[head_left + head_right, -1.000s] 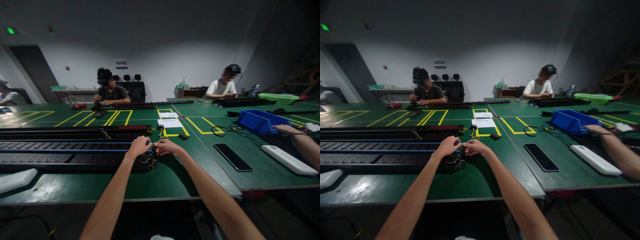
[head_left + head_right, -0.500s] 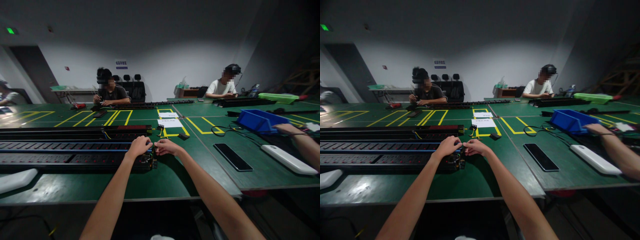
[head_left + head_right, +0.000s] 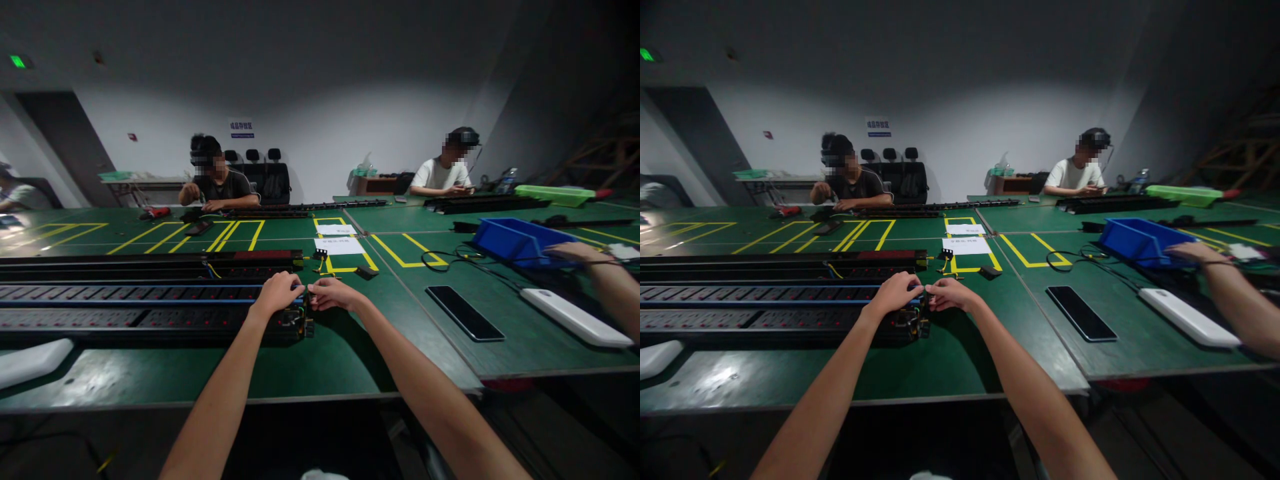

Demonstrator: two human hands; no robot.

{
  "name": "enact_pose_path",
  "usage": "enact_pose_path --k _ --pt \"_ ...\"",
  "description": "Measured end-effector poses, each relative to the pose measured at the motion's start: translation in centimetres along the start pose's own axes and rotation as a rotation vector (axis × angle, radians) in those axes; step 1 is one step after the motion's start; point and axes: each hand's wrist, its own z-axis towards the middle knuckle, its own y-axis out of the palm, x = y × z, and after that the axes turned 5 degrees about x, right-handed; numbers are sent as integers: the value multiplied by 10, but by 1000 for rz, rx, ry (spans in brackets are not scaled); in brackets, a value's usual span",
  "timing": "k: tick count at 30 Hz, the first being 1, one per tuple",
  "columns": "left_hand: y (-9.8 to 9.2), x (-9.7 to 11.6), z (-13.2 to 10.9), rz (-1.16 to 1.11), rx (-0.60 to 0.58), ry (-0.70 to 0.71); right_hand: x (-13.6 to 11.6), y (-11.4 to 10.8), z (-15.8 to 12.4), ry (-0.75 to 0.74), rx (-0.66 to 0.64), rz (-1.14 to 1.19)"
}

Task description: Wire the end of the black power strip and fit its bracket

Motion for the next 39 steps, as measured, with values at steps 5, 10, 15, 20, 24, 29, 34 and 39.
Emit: enact_pose_path --k 5,10,15,20,24,29,34,39 --pt "1 -1 0 0 12 16 2 -1 1 0 7 -7" --pt "1 -2 0 -3 11 19 0 0 0 0 11 -10" --pt "1 -3 1 -2 5 24 1 -1 1 -6 -3 0" --pt "0 -2 1 -19 1 22 2 -2 4 -1 10 -11" --pt "-1 -2 1 -19 -2 8 -9 -15 -1 -28 282 -233" --pt "1 -5 4 -21 -8 18 -38 -53 -50 -246 644 -599" --pt "0 -6 5 -46 -24 13 -25 -104 -133 -128 890 -1031" --pt "-1 -6 6 -45 -41 7 42 -157 -188 229 1123 -1361"
